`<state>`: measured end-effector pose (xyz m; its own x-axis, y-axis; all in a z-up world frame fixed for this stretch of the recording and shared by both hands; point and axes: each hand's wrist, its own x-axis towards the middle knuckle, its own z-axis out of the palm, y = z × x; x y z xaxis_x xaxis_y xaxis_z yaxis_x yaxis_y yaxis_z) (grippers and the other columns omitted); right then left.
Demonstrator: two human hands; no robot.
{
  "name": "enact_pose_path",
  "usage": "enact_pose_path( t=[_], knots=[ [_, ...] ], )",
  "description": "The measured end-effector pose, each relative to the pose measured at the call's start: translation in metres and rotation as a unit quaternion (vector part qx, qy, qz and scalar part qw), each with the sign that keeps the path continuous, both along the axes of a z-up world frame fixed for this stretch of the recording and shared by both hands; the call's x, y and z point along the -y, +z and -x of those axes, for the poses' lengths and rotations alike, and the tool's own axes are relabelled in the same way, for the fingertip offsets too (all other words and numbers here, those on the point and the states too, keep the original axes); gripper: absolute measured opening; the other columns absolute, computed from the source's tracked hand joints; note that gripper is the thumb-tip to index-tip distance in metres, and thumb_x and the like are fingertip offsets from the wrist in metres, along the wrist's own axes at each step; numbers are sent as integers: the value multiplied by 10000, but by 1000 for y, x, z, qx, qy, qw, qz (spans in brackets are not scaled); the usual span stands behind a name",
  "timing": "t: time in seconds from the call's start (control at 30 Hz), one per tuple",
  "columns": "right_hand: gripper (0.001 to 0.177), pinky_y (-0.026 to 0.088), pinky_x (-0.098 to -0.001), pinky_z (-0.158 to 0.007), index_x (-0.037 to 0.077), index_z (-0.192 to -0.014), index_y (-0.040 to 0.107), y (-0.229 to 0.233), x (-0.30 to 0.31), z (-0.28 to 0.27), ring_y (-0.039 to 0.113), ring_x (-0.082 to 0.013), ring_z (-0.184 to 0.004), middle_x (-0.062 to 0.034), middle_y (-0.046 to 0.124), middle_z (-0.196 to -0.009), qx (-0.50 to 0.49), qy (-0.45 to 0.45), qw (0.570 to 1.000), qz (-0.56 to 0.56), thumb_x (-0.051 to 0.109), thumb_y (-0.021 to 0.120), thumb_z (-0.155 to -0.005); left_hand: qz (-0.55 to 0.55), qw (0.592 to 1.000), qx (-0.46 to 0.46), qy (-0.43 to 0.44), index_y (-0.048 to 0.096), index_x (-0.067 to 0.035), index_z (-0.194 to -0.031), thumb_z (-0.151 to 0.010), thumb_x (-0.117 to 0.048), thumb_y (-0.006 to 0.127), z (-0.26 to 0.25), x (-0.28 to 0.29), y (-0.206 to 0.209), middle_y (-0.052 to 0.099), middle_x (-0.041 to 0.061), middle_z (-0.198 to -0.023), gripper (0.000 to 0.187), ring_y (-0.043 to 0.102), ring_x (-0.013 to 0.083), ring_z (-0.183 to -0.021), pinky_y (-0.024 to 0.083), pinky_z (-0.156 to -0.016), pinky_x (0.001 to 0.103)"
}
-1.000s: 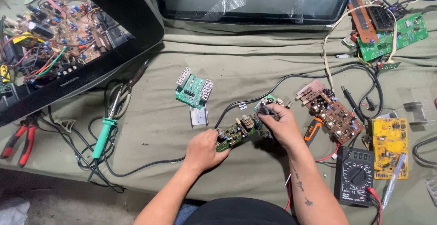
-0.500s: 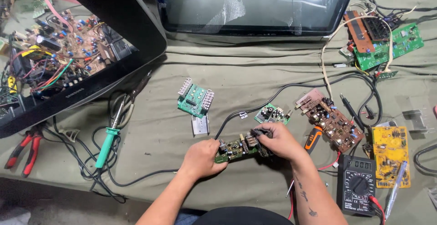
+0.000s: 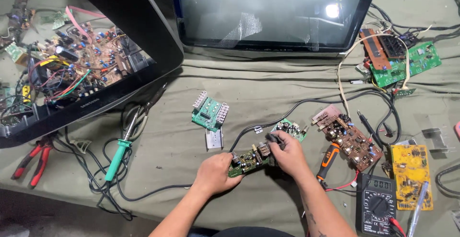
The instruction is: Repairing a television by inspecting circuit boards and cutting wires with wire cutters
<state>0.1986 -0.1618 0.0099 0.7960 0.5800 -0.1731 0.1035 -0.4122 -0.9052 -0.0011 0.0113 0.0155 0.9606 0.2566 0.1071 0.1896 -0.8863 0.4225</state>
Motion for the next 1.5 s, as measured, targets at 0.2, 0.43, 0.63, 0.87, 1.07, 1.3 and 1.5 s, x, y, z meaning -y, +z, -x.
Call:
enact_pose_path(
  t=[0.2, 0.43, 0.63, 0.87, 1.07, 1.3, 1.5],
  knots=[
    [243, 574, -346, -823, 130, -1180, 604, 17, 15, -23, 733, -219, -964, -130, 761, -1046, -154, -160, 957, -184, 141, 677, -949, -16, 1000, 15, -2, 593, -120, -877, -775, -461, 763, 1, 0, -2, 661, 49, -807, 394, 670, 309, -758, 530, -572, 470],
    [387, 393, -416, -1076, 12, -1238, 548, 27, 3, 6, 618, -283, -1161, -239, 692, -1192, 0, -44, 960, -276, 339, 411, -1082, -87, 991, 97, 5, 647, -169, -1029, -750, -687, 706, 9, -6, -59, 616, 7, -799, 591, 690, 216, -754, 575, -656, 335],
    [404, 402, -498, -1090, -68, -1073, 634, 32, -7, 21, 650, -401, -1216, -333, 701, -1237, -23, 57, 948, -313, 240, 373, -1060, -69, 989, 127, 37, 658, -163, -1025, -751, -679, 733, 6, -7, -54, 615, 12, -789, 589, 692, 217, -754, 579, -658, 326],
    [264, 543, -350, -864, 23, -1069, 797, 5, 7, 1, 674, -173, -901, -131, 783, -999, -82, 20, 972, -217, 45, 768, -807, -83, 976, 182, 84, 667, -173, -974, -730, -605, 776, 5, -7, -37, 610, 3, -773, 508, 686, 206, -738, 572, -659, 312],
    [241, 570, -291, -754, 58, -1108, 686, -32, 27, -31, 665, -132, -833, -65, 683, -987, -155, -141, 937, -281, 108, 701, -872, -57, 977, 188, 78, 679, -144, -1000, -734, -581, 794, 5, -8, -32, 627, 22, -768, 525, 692, 230, -725, 570, -642, 333],
    [178, 562, -253, -715, 56, -1078, 687, -46, 21, -18, 682, -120, -796, -58, 690, -915, -164, -165, 926, -298, 124, 699, -914, -58, 980, 184, 56, 681, -131, -1067, -735, -576, 797, 7, -8, -35, 634, 32, -781, 568, 690, 236, -731, 568, -647, 336],
    [185, 502, -327, -884, 51, -1073, 768, 2, 8, -4, 607, -151, -942, -103, 727, -995, 2, -18, 971, -239, 62, 729, -893, -76, 979, 186, 41, 681, -151, -1109, -779, -645, 740, 6, -5, -44, 604, 12, -774, 597, 675, 208, -722, 560, -653, 316]
  ],
)
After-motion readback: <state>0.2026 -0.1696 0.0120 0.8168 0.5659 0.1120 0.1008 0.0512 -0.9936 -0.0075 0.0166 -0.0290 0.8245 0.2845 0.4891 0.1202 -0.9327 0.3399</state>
